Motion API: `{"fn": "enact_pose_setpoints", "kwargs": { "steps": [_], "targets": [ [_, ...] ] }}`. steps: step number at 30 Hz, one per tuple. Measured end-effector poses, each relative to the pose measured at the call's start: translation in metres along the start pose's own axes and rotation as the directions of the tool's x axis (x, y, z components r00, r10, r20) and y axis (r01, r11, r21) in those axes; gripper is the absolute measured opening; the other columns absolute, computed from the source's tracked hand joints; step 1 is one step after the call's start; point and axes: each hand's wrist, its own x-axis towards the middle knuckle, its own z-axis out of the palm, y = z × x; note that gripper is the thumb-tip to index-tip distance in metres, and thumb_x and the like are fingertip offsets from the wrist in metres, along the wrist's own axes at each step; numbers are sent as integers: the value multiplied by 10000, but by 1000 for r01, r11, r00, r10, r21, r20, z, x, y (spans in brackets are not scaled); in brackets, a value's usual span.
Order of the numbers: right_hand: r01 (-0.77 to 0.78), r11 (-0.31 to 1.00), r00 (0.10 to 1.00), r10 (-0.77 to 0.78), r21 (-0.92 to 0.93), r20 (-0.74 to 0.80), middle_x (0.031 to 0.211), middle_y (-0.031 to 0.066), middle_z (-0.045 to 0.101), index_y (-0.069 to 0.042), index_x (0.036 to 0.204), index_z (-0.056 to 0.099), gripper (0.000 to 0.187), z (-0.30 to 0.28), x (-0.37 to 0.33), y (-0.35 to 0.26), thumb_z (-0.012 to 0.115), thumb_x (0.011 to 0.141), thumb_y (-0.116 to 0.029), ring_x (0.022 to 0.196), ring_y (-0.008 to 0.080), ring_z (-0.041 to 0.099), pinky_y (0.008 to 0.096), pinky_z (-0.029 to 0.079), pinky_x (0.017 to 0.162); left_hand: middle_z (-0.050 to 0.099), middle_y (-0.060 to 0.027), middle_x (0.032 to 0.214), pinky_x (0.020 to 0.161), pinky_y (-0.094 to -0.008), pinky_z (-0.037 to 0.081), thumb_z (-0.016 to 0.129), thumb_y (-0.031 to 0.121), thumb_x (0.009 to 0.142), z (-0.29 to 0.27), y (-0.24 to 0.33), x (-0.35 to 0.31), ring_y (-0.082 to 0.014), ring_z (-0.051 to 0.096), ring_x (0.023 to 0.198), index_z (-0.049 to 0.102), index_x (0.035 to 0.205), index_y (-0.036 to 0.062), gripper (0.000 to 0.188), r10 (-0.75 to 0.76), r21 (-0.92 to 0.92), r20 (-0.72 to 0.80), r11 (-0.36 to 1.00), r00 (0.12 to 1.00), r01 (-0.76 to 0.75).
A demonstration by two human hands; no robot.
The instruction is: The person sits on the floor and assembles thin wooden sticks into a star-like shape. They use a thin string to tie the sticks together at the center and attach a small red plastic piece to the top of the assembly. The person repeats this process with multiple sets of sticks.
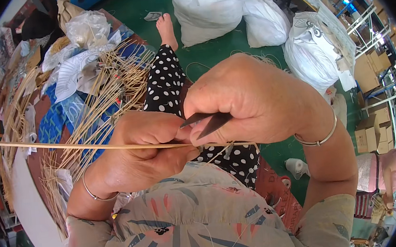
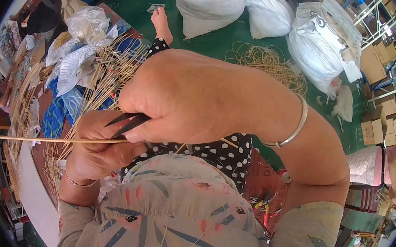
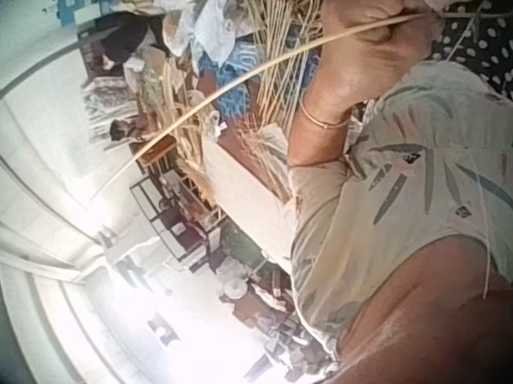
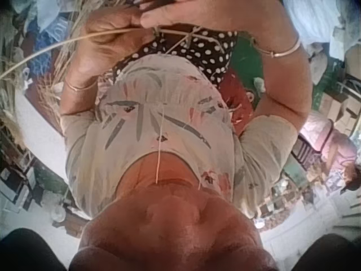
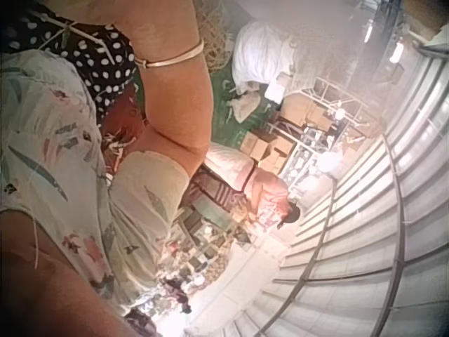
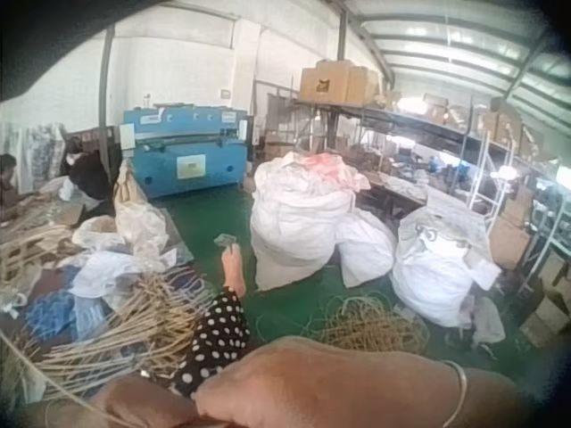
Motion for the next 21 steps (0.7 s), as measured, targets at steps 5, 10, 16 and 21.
{"fn": "enact_pose_setpoints", "kwargs": {
  "steps": [5,10,16,21],
  "targets": [
    [145,978,976,-166,-150,-142,589,100,497,-41,717,533,198,11,-1,2,650,699,-201,543,297,498,351,365,462,539,-34,592,470,-206,375,618,-48,697,-4,0,0,-44,475,549,585,735,-9,64,-45,-5,36,999,998,46],
    [68,987,986,-89,-148,-144,596,96,505,-41,732,534,196,6,-4,0,663,673,-176,547,293,508,348,370,467,532,-23,581,456,-206,368,603,-64,678,-2,2,-1,-51,480,539,572,679,0,71,-48,16,43,999,998,47],
    [36,997,985,-47,-69,-163,603,66,520,-30,734,546,145,5,-7,2,640,693,-132,531,210,504,292,365,462,526,-14,577,453,-199,363,602,-61,671,0,3,-2,-56,479,531,561,650,11,85,-108,-69,4,992,994,108],
    [-26,998,973,40,62,-226,606,29,535,-15,733,559,87,0,-10,0,602,732,-91,510,108,496,225,356,453,525,-14,575,445,-198,356,606,-61,669,-4,6,-1,-53,474,524,557,648,6,86,-77,10,42,997,996,76]
  ]
}}
